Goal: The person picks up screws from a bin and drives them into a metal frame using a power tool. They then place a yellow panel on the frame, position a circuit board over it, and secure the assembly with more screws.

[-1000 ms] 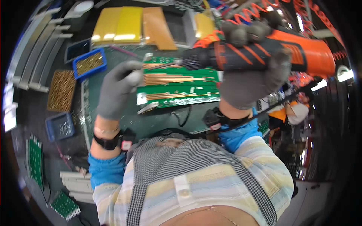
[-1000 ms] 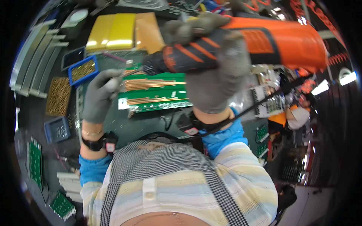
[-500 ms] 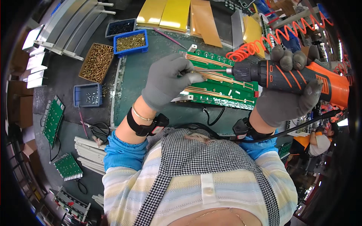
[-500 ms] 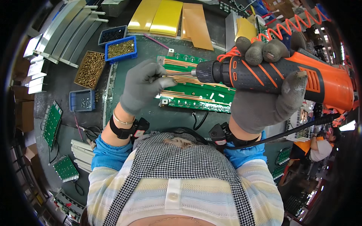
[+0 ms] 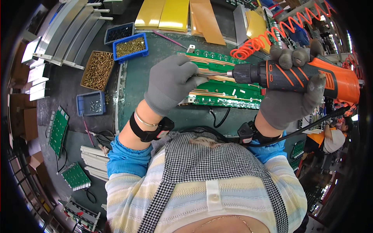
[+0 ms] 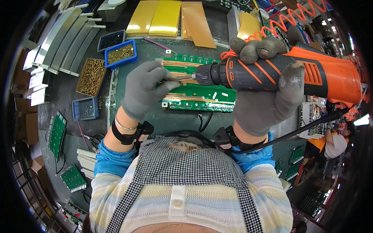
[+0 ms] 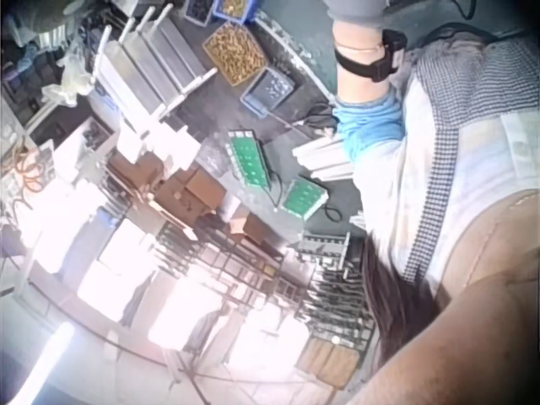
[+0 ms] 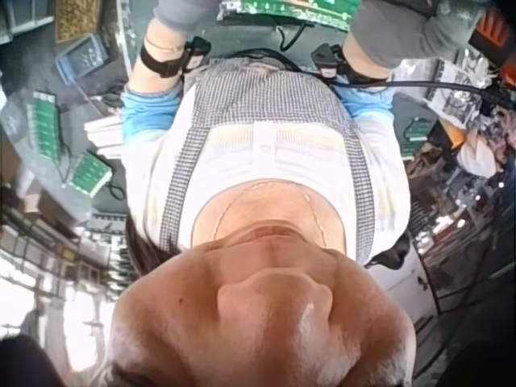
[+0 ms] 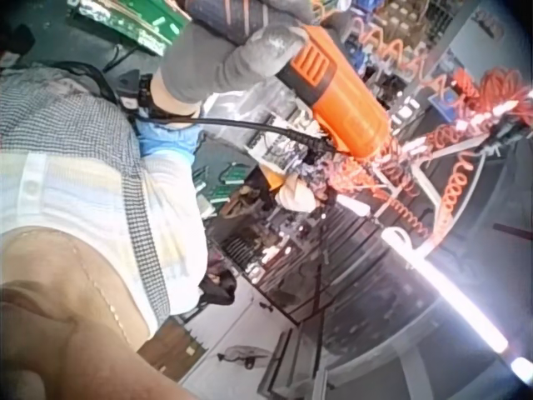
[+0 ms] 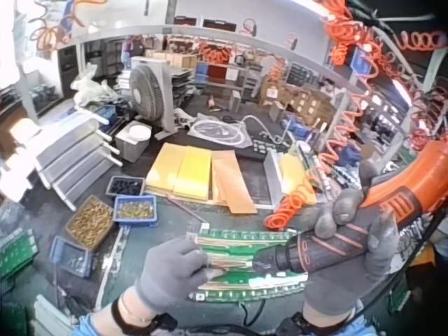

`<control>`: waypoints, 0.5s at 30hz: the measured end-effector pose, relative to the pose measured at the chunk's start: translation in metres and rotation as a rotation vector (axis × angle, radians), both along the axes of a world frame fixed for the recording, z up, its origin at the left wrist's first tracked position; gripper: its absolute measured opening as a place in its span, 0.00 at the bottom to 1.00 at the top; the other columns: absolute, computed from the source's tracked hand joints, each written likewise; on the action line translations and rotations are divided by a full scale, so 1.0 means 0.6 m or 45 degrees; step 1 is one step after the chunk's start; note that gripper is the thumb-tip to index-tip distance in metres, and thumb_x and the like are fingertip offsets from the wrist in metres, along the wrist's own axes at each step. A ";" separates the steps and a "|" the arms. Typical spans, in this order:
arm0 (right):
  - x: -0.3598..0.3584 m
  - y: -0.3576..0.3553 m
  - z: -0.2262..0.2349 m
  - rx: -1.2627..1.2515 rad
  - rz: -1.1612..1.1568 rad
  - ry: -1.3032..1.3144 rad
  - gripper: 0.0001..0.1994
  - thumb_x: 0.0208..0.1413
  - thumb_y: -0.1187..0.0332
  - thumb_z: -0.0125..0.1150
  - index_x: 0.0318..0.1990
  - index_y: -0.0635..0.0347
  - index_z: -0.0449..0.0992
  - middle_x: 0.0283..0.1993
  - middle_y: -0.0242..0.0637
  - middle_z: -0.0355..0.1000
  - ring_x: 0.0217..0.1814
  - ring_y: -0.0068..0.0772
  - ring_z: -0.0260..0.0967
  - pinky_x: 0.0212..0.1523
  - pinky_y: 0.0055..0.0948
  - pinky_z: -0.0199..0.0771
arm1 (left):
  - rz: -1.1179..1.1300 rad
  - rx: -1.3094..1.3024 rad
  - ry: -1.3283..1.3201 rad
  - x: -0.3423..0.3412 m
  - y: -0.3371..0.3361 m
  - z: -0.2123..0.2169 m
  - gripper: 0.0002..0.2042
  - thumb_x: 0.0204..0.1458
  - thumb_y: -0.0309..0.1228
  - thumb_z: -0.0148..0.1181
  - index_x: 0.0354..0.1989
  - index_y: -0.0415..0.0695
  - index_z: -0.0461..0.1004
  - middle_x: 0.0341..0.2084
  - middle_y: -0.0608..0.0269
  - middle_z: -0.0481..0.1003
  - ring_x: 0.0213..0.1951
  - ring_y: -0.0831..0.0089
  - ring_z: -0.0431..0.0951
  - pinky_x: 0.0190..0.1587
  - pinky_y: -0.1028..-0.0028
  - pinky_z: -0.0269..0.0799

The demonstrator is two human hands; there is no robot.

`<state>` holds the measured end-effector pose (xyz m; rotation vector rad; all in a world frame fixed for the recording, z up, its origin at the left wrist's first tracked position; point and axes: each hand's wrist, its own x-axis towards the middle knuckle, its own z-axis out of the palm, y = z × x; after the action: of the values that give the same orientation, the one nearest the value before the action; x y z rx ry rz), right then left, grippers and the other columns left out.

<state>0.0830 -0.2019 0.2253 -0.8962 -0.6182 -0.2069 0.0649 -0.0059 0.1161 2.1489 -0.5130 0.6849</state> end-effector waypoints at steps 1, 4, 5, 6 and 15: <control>-0.002 0.005 -0.001 -0.020 -0.054 0.022 0.30 0.52 0.61 0.55 0.58 0.68 0.55 0.35 0.40 0.65 0.36 0.35 0.66 0.52 0.44 0.61 | 0.029 0.009 -0.008 -0.001 0.001 -0.002 0.10 0.35 0.35 0.66 0.21 0.45 0.71 0.17 0.62 0.66 0.23 0.64 0.70 0.24 0.68 0.65; -0.001 0.009 -0.007 -0.080 -0.131 0.084 0.28 0.54 0.61 0.53 0.59 0.64 0.54 0.36 0.41 0.66 0.36 0.36 0.67 0.50 0.48 0.63 | 0.032 -0.005 -0.018 -0.005 -0.003 0.003 0.11 0.33 0.33 0.68 0.20 0.44 0.71 0.17 0.62 0.67 0.22 0.64 0.69 0.23 0.69 0.64; 0.000 0.008 -0.010 -0.118 -0.154 0.127 0.27 0.56 0.60 0.51 0.60 0.61 0.53 0.36 0.41 0.67 0.36 0.37 0.67 0.49 0.52 0.65 | 0.006 -0.028 -0.019 -0.005 -0.007 0.006 0.12 0.32 0.32 0.69 0.20 0.42 0.71 0.17 0.61 0.67 0.21 0.64 0.69 0.23 0.70 0.64; -0.001 0.013 -0.013 -0.117 -0.134 0.121 0.27 0.56 0.60 0.51 0.59 0.61 0.53 0.36 0.41 0.67 0.36 0.36 0.67 0.50 0.52 0.66 | -0.002 -0.032 -0.020 -0.002 -0.009 0.005 0.12 0.32 0.32 0.69 0.20 0.42 0.71 0.17 0.61 0.67 0.21 0.64 0.69 0.23 0.70 0.64; -0.004 -0.015 0.016 0.018 -0.139 0.061 0.28 0.49 0.61 0.58 0.55 0.67 0.57 0.36 0.41 0.64 0.38 0.35 0.66 0.56 0.44 0.61 | -0.057 -0.146 -0.008 0.014 -0.010 -0.002 0.12 0.31 0.33 0.70 0.19 0.42 0.71 0.17 0.60 0.67 0.21 0.64 0.69 0.22 0.70 0.63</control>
<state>0.0806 -0.2108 0.2348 -0.9193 -0.5236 -0.2868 0.0735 -0.0117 0.1151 2.0231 -0.5114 0.6804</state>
